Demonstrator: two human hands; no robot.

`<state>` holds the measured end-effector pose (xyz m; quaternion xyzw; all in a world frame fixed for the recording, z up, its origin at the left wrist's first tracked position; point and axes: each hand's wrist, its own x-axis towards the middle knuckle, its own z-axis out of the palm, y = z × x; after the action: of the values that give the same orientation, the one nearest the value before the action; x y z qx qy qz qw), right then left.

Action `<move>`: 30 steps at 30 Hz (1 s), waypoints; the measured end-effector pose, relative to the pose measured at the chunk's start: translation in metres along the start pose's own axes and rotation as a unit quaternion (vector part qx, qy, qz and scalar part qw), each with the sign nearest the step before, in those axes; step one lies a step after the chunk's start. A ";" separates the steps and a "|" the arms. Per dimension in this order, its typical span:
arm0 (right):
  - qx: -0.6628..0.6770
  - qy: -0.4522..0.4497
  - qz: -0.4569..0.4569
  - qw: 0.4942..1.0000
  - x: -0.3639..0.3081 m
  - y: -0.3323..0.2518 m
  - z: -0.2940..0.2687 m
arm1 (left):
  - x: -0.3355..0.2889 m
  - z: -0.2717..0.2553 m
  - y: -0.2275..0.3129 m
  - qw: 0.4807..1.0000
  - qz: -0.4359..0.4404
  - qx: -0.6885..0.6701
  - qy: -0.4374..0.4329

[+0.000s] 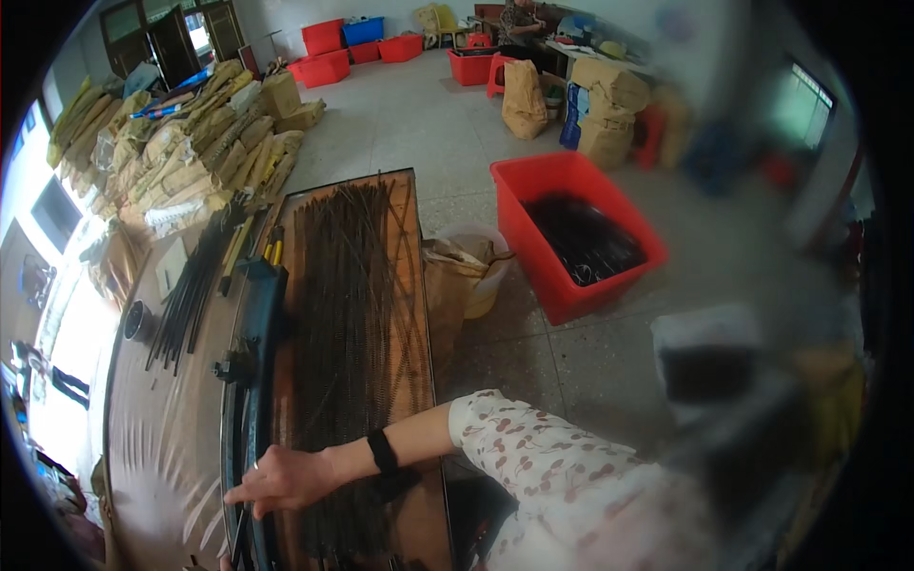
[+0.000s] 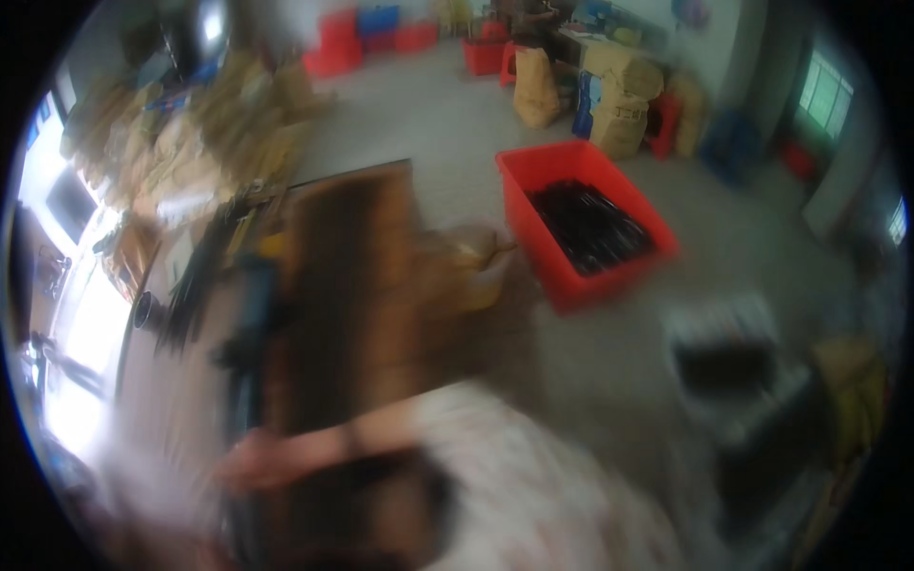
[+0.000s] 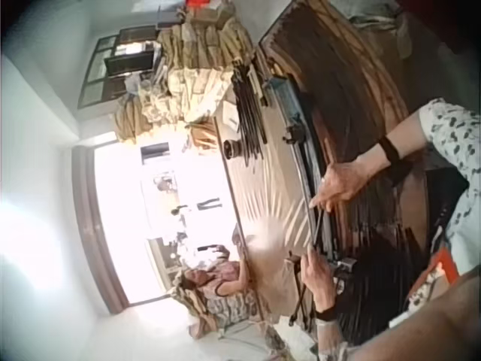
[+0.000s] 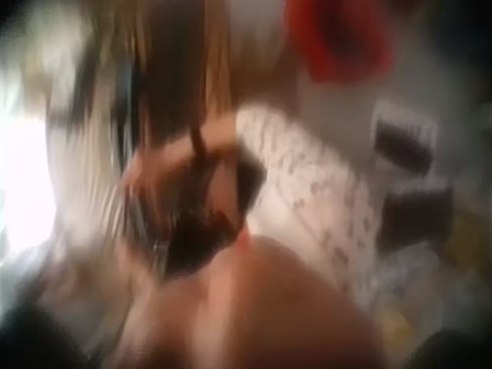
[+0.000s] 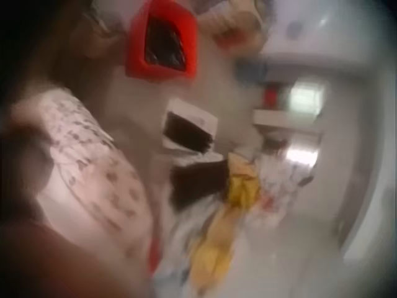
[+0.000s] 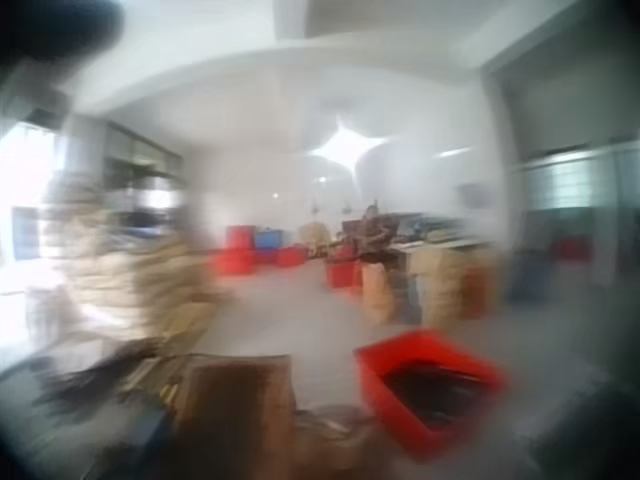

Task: The recorder is inserting metal umbrella ribs into a processing machine on a workbench.

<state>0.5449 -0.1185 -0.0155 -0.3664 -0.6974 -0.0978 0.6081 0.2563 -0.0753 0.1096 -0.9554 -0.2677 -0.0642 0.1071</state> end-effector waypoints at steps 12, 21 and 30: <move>-0.061 -0.155 0.226 0.960 -0.035 0.028 -0.039 | -0.059 -0.058 -0.040 0.970 -0.208 0.029 0.126; 0.214 -0.301 0.200 0.908 0.074 0.006 0.106 | -0.107 -0.059 -0.063 0.953 -0.215 -0.006 0.214; 0.263 -0.318 0.040 0.910 0.082 -0.055 0.244 | -0.272 -0.057 -0.046 0.890 -0.422 0.030 0.172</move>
<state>0.3216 0.0166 0.0177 -0.2325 -0.8394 0.2349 0.4315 -0.0023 -0.1864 0.1239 -0.7230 -0.6248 -0.2582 0.1424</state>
